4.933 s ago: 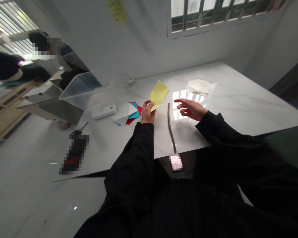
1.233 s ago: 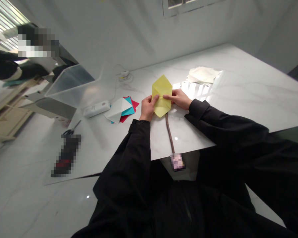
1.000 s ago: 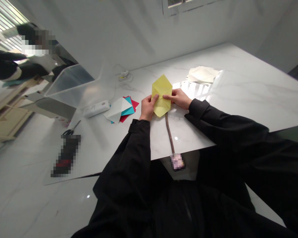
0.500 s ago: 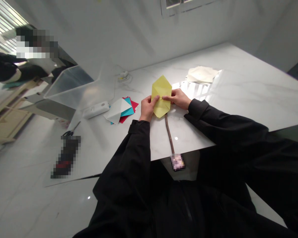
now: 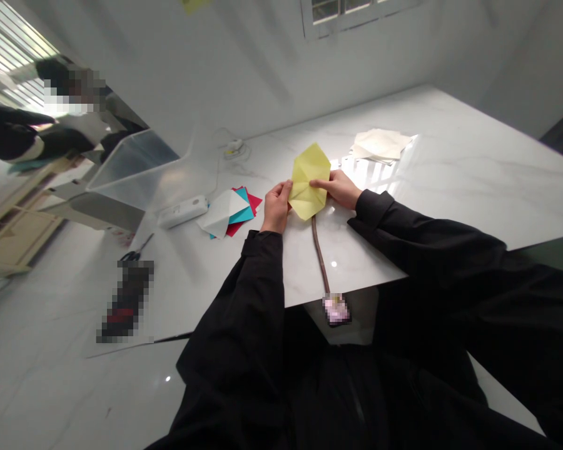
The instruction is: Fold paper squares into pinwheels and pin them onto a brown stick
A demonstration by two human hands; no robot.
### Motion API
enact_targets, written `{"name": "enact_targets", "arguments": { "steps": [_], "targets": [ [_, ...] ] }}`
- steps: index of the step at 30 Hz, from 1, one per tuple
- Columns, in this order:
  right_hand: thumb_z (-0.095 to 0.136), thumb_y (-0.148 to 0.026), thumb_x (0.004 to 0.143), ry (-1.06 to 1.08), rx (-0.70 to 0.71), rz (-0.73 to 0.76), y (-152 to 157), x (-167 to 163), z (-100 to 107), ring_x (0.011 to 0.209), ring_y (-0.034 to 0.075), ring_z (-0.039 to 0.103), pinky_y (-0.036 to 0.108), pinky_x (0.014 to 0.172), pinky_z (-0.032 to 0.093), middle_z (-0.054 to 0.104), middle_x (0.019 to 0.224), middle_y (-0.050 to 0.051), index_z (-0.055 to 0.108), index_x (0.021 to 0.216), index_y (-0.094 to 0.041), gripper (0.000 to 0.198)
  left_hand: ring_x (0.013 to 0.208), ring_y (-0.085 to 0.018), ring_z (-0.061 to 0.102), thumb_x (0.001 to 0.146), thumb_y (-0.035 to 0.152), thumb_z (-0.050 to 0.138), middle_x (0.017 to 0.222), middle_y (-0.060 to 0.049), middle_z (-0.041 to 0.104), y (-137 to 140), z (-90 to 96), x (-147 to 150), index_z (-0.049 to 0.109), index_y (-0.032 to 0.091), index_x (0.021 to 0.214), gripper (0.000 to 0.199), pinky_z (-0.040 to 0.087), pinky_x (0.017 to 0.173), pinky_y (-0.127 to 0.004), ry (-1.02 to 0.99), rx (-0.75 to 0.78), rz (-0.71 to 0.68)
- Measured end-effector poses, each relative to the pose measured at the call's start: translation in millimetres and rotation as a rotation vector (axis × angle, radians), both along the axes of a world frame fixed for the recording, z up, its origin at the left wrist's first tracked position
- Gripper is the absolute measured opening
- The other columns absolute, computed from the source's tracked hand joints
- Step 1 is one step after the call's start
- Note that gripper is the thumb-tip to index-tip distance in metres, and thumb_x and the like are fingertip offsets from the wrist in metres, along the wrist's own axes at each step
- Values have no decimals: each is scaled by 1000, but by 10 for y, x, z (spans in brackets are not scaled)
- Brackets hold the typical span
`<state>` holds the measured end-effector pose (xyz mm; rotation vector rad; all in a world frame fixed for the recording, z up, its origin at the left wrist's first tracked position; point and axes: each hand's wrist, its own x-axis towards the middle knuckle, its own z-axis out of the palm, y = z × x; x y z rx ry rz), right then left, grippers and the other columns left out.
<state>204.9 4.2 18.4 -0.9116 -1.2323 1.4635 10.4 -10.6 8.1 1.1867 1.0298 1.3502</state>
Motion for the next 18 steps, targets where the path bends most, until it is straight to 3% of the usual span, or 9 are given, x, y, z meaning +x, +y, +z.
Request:
{"name": "enact_targets", "arguments": {
  "steps": [4,8,12,18],
  "targets": [
    [84,-31,80,88,-73,-29,-3,16,57,103,27,78,41,94,65,82,101,12,71,95,-17,24,86,-18,75,82,53,83,100,-6,76,-40,57,-30,69,25,117,47,61,78,-31,2,-7,6],
    [81,-29,82,169,-103,-30,0,54,95,101,27,78,39,90,66,81,100,12,67,93,-18,21,96,-20,76,71,36,92,124,-7,73,-131,127,12,65,31,134,69,61,85,-33,75,86,-86],
    [77,-28,85,178,-102,-15,0,74,103,102,26,78,38,91,66,80,102,13,67,96,-17,18,94,-19,75,66,35,94,131,-7,71,-162,130,44,72,28,123,62,61,83,-32,101,146,-144],
    [78,-29,86,91,-95,29,-22,66,120,102,25,78,38,92,65,81,98,11,70,95,-18,17,79,-14,71,70,49,94,96,-5,75,-169,114,39,75,21,96,42,60,82,-32,138,112,-104]
  ]
}}
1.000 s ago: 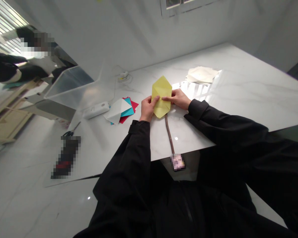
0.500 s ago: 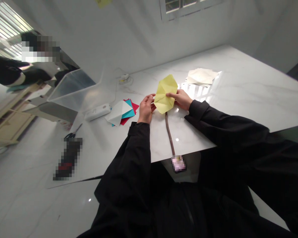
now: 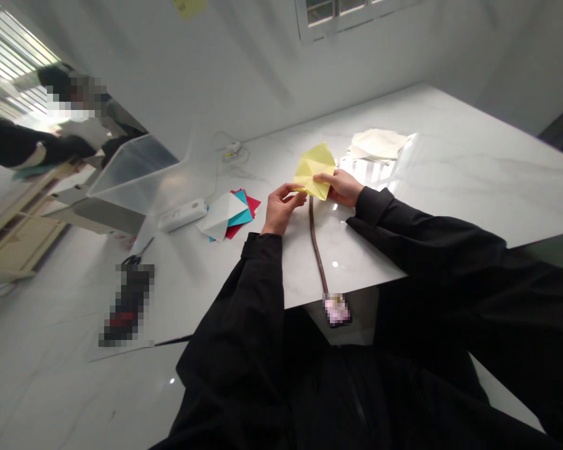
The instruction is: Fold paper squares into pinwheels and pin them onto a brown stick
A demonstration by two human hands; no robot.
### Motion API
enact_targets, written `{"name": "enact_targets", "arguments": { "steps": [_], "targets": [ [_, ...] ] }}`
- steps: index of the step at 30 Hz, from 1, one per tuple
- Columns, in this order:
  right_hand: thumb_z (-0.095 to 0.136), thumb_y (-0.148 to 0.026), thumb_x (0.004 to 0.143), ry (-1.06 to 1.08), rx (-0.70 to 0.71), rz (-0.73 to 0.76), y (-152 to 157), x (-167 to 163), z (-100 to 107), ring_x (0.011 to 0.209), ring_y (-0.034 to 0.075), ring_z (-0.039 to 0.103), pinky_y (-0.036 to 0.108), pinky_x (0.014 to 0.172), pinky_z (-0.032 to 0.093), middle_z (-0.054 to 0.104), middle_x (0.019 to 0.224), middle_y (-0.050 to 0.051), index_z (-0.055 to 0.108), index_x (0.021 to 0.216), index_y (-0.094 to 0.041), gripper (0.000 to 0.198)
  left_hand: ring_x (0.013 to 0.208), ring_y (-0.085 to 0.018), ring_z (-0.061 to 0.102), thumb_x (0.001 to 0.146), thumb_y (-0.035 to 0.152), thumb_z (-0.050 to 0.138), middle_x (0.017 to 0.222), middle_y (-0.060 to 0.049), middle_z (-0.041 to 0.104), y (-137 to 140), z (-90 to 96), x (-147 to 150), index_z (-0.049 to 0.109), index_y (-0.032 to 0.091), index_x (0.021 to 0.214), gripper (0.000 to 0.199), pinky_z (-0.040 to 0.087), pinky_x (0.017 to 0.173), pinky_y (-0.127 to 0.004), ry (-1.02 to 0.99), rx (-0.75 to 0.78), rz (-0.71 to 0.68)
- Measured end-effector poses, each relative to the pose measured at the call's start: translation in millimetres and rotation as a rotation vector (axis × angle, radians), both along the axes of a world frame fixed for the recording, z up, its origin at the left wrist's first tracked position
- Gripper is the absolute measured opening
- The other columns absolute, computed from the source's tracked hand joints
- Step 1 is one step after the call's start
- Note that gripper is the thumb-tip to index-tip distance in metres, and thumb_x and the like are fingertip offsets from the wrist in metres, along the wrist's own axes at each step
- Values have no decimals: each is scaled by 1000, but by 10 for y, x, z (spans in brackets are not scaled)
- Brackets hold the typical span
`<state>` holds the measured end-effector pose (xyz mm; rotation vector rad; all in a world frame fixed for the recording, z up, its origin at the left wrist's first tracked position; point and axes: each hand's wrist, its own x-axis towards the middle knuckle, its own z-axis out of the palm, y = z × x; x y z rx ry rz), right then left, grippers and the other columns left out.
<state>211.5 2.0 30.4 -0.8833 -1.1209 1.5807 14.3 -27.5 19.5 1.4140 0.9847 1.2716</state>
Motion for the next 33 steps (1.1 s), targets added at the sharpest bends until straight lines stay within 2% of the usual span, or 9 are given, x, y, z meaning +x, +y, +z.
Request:
{"name": "enact_targets", "arguments": {
  "steps": [4,8,11,13,18,21,26,30,33],
  "targets": [
    [85,-28,81,-15,3,41,-20,-6,-1,100,26,78,40,93,65,82,97,10,72,93,-18,20,79,-15,71,71,54,93,95,-5,75,-8,13,21,75,21,93,44,61,80,-32,14,-13,34],
    [90,-21,73,-19,-10,73,-14,-8,-39,96,25,78,39,92,66,83,98,11,76,93,-15,25,96,-22,75,69,52,94,110,-8,77,-4,22,33,75,21,105,51,62,83,-32,25,12,24],
    [92,-22,71,-55,18,92,7,3,-77,93,25,78,40,92,66,83,102,12,78,95,-14,28,105,-26,76,66,48,98,116,-9,78,-18,41,39,69,26,129,73,63,88,-35,-8,27,19],
    [93,-24,71,-85,41,106,20,16,-94,93,25,78,41,94,66,83,103,12,79,94,-14,29,104,-27,78,64,47,99,117,-10,78,-30,52,42,61,30,144,90,64,89,-38,-31,22,25],
    [94,-25,70,-140,130,123,34,37,-95,98,27,78,44,99,64,84,107,11,82,96,-16,30,97,-27,80,62,48,101,112,-10,80,-2,16,25,50,28,155,108,64,89,-40,-52,-38,16],
    [95,-30,73,-176,141,129,27,27,-91,94,26,78,42,95,65,83,104,11,82,96,-16,30,98,-27,80,62,52,99,107,-10,81,49,-42,7,58,22,144,96,64,89,-39,-38,-48,13],
    [92,-52,79,-208,130,112,3,12,-80,84,26,77,39,79,67,81,91,12,77,92,-16,42,98,-26,79,66,55,95,108,-10,82,113,-124,-12,69,18,118,69,63,91,-39,-41,-17,4],
    [97,-46,74,-299,183,178,4,36,-59,85,24,76,36,82,66,82,93,10,78,96,-16,41,100,-26,78,67,51,95,110,-10,82,132,-146,-21,71,17,110,60,62,93,-38,-45,15,28],
    [95,-36,75,-360,191,170,22,48,-66,87,24,76,37,85,66,82,95,10,79,95,-16,33,102,-26,77,66,50,95,109,-10,82,143,-154,-24,73,16,108,59,61,92,-38,-42,9,32]
  ]
}}
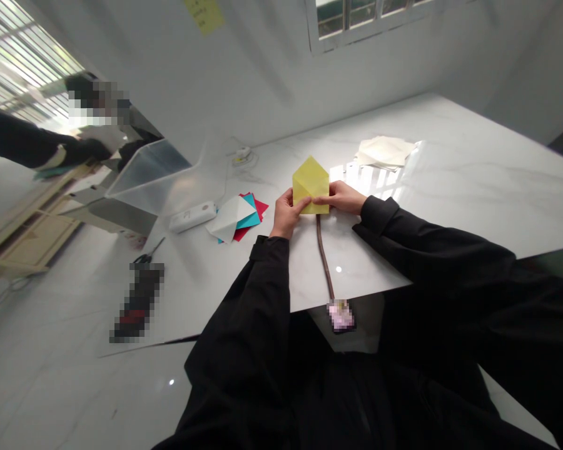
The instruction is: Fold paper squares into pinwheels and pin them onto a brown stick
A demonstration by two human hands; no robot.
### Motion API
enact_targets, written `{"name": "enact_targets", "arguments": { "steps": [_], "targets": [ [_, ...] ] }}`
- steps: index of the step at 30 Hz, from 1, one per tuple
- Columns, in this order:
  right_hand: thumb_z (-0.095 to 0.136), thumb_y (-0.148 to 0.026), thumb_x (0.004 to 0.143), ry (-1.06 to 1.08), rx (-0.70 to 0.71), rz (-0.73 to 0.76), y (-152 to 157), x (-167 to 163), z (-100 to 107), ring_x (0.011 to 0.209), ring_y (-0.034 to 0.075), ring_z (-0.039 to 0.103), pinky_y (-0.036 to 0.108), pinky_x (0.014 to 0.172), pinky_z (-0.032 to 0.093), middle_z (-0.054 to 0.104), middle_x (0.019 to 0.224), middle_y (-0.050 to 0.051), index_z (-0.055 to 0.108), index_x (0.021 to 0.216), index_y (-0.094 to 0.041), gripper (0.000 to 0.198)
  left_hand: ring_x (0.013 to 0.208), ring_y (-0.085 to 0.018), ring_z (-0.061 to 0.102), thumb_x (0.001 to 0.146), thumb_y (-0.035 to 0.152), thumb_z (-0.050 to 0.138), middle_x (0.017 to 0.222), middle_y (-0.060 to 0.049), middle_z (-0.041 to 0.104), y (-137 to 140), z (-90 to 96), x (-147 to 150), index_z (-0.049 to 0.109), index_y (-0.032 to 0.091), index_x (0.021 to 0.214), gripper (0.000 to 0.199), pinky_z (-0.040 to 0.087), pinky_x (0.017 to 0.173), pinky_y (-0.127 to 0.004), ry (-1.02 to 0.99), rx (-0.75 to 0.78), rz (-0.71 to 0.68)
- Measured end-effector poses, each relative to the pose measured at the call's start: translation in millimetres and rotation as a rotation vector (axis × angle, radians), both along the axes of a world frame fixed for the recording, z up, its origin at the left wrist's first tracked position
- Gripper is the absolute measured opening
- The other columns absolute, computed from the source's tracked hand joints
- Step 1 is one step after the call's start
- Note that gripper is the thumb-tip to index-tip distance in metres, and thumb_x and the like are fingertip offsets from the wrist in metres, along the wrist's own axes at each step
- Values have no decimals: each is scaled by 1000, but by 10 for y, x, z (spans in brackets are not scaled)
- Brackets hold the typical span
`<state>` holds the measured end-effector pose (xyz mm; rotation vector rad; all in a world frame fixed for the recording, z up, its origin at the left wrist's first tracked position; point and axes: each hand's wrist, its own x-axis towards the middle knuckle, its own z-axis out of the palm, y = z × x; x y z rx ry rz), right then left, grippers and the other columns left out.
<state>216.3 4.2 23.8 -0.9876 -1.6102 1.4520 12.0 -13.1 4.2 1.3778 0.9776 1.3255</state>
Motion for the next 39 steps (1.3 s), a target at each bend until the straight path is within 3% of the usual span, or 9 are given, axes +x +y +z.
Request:
{"name": "enact_targets", "arguments": {
  "steps": [5,12,22,25,30,39],
  "targets": [
    [87,-28,80,-29,11,-12,36,-5,-56,86,25,76,40,87,66,83,97,10,80,94,-15,20,107,-29,76,66,51,96,106,-11,82,21,-17,-4,76,15,107,59,61,92,-38,-36,-32,-20],
    [91,-35,77,28,46,-13,55,-16,-106,95,28,78,41,93,65,84,105,11,81,97,-15,30,109,-30,75,64,56,96,101,-11,82,9,-4,-17,78,15,105,61,61,91,-38,-16,-48,-48],
    [80,-23,79,42,-47,-44,30,-33,-75,99,28,79,44,101,63,84,107,11,81,96,-14,19,87,-20,74,77,60,87,91,-4,75,55,-17,-4,68,19,94,48,61,76,-30,-149,-120,20],
    [79,-23,79,77,-33,-66,2,-38,-43,104,28,78,44,104,62,83,111,11,80,101,-14,23,88,-20,75,83,55,84,96,-3,75,39,22,-27,68,23,107,43,61,75,-31,-145,-139,50],
    [83,-23,76,47,-32,-16,-12,-11,-19,99,28,78,45,103,62,84,108,10,80,99,-15,25,101,-24,74,89,44,79,109,-4,73,-29,101,-36,62,33,139,54,62,84,-36,-104,-112,45],
    [82,-25,77,-48,-15,-5,-8,17,-2,88,25,77,39,93,64,82,97,9,79,95,-14,21,95,-20,74,79,40,87,98,-2,74,32,16,-83,65,31,126,53,60,83,-31,-174,-91,39]
  ]
}}
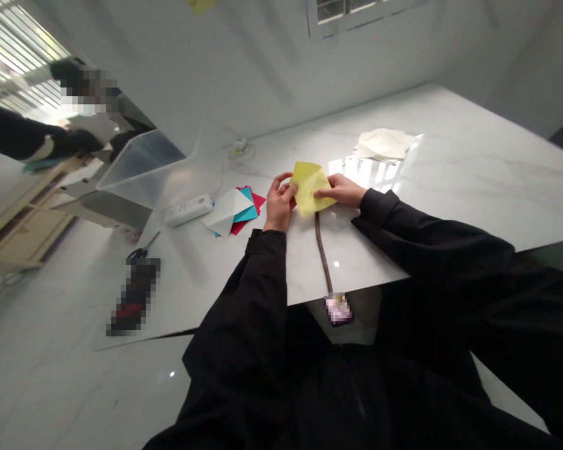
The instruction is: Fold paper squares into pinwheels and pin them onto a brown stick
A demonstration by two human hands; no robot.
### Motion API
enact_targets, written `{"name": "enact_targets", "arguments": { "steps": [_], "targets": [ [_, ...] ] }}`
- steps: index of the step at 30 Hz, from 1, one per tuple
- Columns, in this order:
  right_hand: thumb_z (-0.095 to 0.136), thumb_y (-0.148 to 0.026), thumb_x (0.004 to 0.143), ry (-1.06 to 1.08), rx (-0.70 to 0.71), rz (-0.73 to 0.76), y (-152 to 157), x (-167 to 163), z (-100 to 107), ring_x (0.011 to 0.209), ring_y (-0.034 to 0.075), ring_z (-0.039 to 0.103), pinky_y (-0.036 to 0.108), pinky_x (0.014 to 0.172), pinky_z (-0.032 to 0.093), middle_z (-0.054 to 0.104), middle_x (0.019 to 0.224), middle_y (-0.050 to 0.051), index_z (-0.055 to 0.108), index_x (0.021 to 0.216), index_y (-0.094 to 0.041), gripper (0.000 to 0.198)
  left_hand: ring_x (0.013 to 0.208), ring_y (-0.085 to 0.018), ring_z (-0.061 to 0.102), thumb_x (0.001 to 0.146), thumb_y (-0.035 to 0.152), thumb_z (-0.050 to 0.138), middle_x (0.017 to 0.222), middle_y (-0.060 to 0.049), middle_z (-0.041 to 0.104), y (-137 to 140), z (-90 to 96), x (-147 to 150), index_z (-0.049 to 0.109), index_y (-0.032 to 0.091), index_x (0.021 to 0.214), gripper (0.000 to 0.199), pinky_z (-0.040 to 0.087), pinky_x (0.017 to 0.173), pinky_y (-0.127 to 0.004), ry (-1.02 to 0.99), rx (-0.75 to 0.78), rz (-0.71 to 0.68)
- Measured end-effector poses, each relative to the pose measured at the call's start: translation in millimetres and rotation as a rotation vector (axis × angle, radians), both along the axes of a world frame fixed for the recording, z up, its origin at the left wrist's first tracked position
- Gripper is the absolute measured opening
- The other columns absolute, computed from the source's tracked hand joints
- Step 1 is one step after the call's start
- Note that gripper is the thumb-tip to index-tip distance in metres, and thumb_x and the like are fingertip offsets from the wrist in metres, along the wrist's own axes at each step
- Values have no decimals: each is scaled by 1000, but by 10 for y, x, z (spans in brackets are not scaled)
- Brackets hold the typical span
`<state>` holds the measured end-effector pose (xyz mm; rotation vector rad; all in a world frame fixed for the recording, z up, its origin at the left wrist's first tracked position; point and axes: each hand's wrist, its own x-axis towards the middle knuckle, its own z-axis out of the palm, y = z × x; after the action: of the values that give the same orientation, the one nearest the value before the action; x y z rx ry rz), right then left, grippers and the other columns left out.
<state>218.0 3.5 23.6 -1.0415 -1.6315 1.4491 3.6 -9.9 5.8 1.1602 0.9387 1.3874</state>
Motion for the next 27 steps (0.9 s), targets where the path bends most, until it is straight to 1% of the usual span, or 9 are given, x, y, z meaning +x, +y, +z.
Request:
{"name": "enact_targets", "arguments": {
  "steps": [3,7,12,14,17,20,22,25,27],
  "targets": [
    [84,-24,76,-2,0,-4,-7,2,16,88,26,78,41,92,64,82,96,10,80,93,-14,20,97,-22,75,78,41,85,100,-3,74,23,-20,-18,64,31,130,57,60,84,-34,35,1,-8],
    [86,-25,75,-13,-6,23,-19,14,51,86,28,78,41,90,65,82,92,9,81,91,-15,20,99,-25,75,79,44,83,104,-6,75,22,9,-33,65,28,127,54,61,84,-36,62,-15,-25],
    [89,-28,74,-30,-13,80,-19,27,64,86,28,78,40,86,66,83,93,8,82,90,-15,22,101,-25,76,72,45,89,111,-8,78,-5,68,-20,68,26,123,59,62,85,-35,16,-61,-76],
    [89,-31,75,-36,-7,81,-13,29,51,85,28,78,39,84,66,83,93,9,82,90,-15,23,101,-25,76,69,46,91,112,-8,78,-6,64,-8,70,25,118,57,62,84,-35,10,-61,-83],
    [89,-35,77,-59,20,61,-4,31,28,84,27,77,38,82,66,83,91,10,82,90,-15,25,99,-25,75,70,48,91,105,-7,78,2,35,0,71,24,106,48,61,80,-35,21,-35,-67],
    [87,-36,78,-78,42,43,1,31,16,82,26,76,38,82,66,82,88,10,82,89,-13,25,88,-21,73,72,44,89,94,-3,74,-6,31,-2,70,23,95,36,58,72,-31,24,-34,-63],
    [86,-35,79,-77,47,33,3,28,14,81,26,75,38,82,66,81,87,10,82,87,-14,24,81,-18,70,72,41,87,90,-2,71,-27,56,0,70,23,92,32,56,68,-29,24,-48,-78],
    [86,-34,79,-74,47,21,6,21,14,81,26,75,38,82,65,81,85,9,81,85,-14,21,76,-17,67,77,45,84,87,-1,67,-67,109,15,68,23,92,30,54,64,-28,42,-53,-91],
    [86,-33,79,-74,51,16,6,17,13,82,26,75,38,82,65,81,86,9,81,86,-15,20,73,-16,66,80,53,82,85,-1,65,-89,131,33,65,23,86,35,52,62,-27,46,-42,-95]
  ]
}}
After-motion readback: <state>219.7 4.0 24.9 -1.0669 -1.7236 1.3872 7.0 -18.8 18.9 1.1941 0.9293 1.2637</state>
